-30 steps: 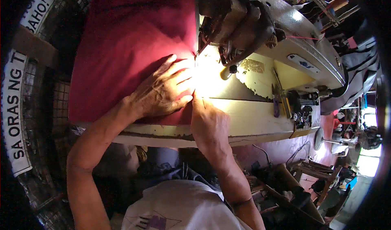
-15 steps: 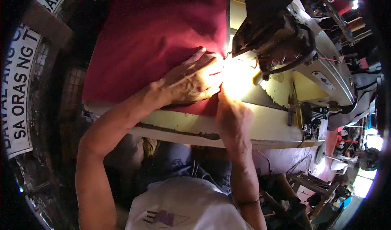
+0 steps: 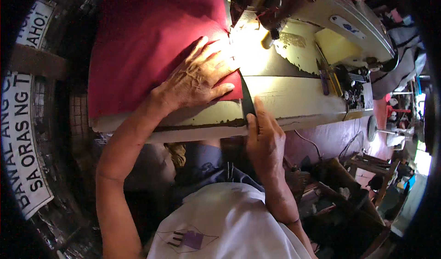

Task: Sewing a black strap onto a pink fabric bag using an industrial sewing machine.

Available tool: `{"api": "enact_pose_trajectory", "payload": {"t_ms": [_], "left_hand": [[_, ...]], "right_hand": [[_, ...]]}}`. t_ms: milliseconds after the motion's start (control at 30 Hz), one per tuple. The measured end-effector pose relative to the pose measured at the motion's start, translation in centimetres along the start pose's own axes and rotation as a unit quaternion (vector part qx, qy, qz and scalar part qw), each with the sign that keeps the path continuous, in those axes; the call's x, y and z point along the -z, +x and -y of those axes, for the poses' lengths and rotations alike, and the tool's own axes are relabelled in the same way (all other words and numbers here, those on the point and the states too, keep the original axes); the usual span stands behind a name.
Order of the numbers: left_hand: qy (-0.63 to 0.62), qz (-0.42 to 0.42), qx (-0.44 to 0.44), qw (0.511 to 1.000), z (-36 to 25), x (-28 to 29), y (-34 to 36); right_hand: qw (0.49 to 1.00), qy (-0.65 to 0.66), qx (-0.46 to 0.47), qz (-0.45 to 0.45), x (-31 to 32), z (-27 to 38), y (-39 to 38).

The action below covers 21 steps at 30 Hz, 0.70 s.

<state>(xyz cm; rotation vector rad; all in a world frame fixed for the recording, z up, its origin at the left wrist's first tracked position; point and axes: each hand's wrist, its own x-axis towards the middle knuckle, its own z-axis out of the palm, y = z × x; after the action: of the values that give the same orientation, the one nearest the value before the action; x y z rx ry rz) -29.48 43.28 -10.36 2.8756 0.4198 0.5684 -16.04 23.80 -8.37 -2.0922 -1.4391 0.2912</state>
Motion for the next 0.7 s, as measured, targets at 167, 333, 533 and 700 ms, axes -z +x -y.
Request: {"api": "enact_pose_trajectory", "payload": {"t_ms": [167,333,533,700], "left_hand": [[0.001,-0.001,-0.006,1.0,-0.8,0.3,0.3],[-0.01,-0.01,0.017,1.0,-1.0,0.1,0.7],[-0.019,0.012,0.003,1.0,-0.6,0.2,0.0],[-0.012,0.043,-0.014,0.999,-0.3,0.6,-0.4]], "right_hand": [[0.996,0.078,0.051,-0.016,-0.8,-0.1,-0.3],[0.994,0.078,0.08,-0.014,-0.6,-0.4,-0.1],[0.995,0.079,0.046,0.034,-0.4,-0.1,-0.1],[0.994,0.005,0.09,0.057,-0.4,-0.2,0.0]]}}
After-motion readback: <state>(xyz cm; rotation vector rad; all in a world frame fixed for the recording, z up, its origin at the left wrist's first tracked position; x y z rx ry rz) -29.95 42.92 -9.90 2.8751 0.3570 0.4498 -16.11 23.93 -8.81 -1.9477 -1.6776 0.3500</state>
